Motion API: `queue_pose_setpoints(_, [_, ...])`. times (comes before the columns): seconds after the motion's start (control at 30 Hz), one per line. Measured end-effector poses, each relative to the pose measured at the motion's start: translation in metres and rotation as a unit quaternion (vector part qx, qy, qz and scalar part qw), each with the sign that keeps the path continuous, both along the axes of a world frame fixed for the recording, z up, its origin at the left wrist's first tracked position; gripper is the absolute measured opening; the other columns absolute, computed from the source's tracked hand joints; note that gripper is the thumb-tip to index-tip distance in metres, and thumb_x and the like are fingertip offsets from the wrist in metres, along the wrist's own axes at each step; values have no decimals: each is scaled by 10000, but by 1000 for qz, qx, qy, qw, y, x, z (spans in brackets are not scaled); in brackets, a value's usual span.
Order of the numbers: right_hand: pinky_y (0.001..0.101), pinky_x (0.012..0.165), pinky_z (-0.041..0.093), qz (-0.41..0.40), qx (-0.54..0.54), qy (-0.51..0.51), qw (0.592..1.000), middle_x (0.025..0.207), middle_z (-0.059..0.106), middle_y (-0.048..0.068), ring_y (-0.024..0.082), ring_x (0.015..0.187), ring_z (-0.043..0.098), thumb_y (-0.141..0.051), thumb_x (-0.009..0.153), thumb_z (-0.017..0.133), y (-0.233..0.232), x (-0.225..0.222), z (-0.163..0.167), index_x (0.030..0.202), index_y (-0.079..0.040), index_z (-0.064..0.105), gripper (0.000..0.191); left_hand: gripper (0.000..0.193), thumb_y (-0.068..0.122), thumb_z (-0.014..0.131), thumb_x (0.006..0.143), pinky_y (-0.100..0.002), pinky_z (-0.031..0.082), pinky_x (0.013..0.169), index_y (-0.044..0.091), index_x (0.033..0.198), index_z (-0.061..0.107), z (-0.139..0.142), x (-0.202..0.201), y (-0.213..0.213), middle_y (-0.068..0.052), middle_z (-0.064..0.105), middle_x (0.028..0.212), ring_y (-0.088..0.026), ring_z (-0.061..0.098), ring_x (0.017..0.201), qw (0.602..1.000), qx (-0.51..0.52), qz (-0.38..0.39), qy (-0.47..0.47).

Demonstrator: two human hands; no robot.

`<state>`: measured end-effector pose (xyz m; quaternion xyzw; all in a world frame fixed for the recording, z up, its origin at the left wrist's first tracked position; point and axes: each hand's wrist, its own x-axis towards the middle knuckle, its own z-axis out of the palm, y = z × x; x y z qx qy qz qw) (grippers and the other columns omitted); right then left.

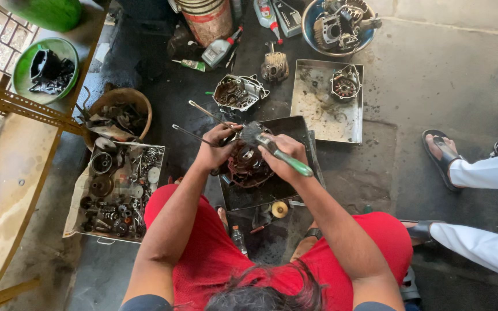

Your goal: The person scrubs a disassembled engine casing with a brush and a metal tool, rotating the part to clean different areas. The person then places the cleaned part on the floor.

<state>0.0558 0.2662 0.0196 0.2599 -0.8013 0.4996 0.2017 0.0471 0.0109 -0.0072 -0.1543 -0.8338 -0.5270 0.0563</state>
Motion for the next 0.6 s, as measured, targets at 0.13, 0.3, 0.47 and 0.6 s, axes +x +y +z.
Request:
queue_pose_setpoints(0.13, [383,631,570,-44,57,-66,995,844,719,149,314,713,718,-140,845,795,4,1,-10,1099,-19,755,284,392,32,783,873,-300,529,995,4,1257,708,-6,0,-2,-103,719,1242,-186,681,1151,999,23,22,-14])
queue_pose_setpoints(0.3, [392,674,577,-39,67,-16,997,848,713,147,338,743,711,-120,852,763,-3,16,-31,1067,-13,743,241,407,46,799,866,-298,509,1000,-1,1261,711,-17,-2,-8,-102,713,1227,-175,663,1148,999,5,31,-5])
queue_pose_setpoints(0.47, [407,712,587,-48,102,-98,989,882,719,170,374,790,720,-190,835,762,-4,20,-50,1003,-25,728,238,395,62,800,872,-280,515,981,10,1254,713,-28,-7,-18,-82,732,1203,-144,669,1107,997,35,53,-50])
queue_pose_setpoints(0.6, [424,704,581,-20,129,-323,937,839,756,158,352,787,746,-260,825,768,25,13,-65,987,-77,748,246,311,52,787,908,-280,513,976,-11,1205,720,-41,-13,-28,-84,711,1278,-136,647,1129,995,89,17,-47])
